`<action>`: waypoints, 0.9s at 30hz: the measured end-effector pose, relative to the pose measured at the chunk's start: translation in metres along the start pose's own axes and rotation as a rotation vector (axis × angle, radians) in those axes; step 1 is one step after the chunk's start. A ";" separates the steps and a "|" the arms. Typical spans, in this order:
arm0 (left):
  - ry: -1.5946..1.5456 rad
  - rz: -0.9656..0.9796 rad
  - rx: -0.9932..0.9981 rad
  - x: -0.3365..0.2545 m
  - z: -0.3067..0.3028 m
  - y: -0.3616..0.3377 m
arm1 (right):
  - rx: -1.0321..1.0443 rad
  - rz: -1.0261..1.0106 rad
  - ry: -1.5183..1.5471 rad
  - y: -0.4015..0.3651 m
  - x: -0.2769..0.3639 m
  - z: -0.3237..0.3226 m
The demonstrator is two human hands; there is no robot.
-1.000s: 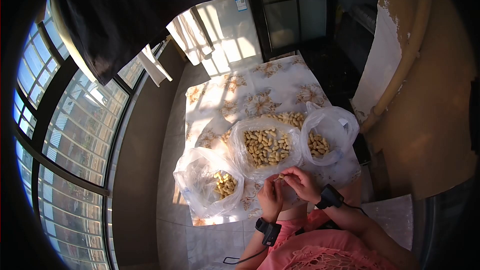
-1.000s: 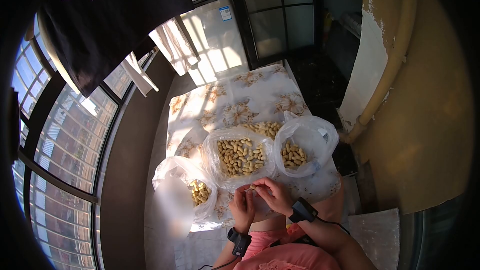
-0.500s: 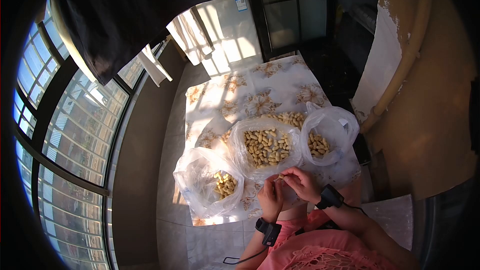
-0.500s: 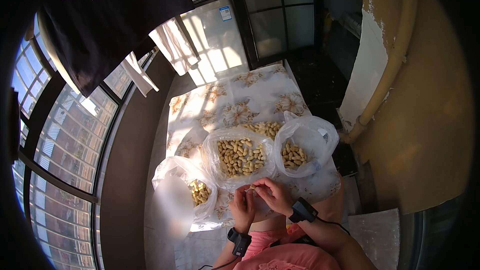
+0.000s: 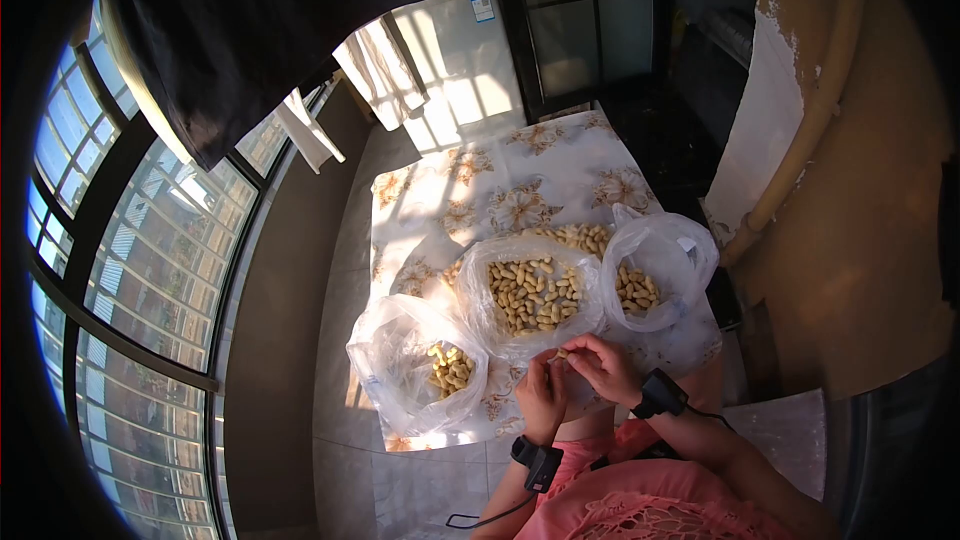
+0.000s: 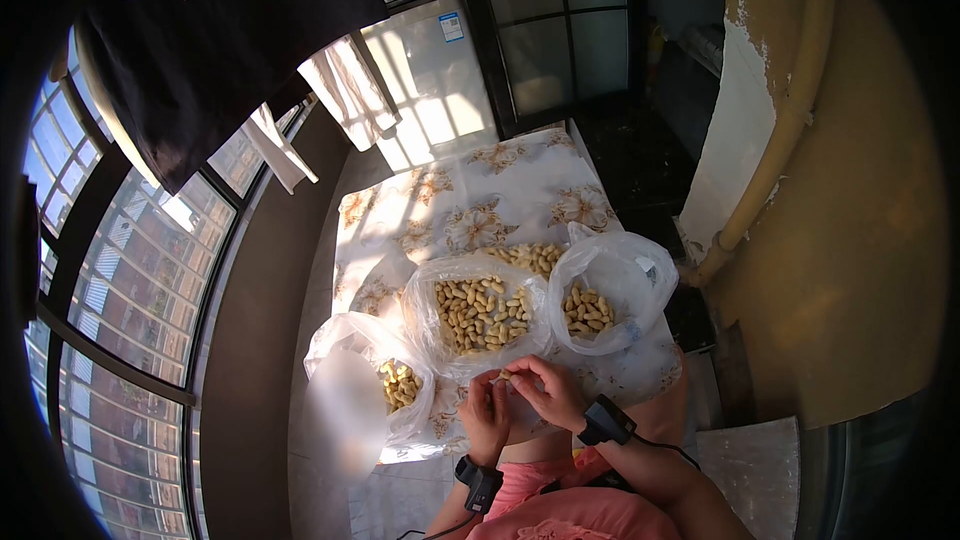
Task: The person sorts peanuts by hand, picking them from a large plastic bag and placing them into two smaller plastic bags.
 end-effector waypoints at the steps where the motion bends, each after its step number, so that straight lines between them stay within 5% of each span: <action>1: 0.001 0.001 -0.001 0.000 0.000 0.000 | -0.003 -0.002 0.006 0.000 0.000 0.000; 27: -0.005 -0.010 0.000 0.000 -0.001 0.000 | -0.024 -0.029 0.044 -0.002 -0.009 -0.002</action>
Point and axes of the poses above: each hand's wrist, its own y-axis towards the middle knuckle, its own z-axis out of the palm, x = y × z, the point moved 6 cm from there along y, towards the middle knuckle, and after that the axes turned 1 degree about -x, right-handed, at the moved point
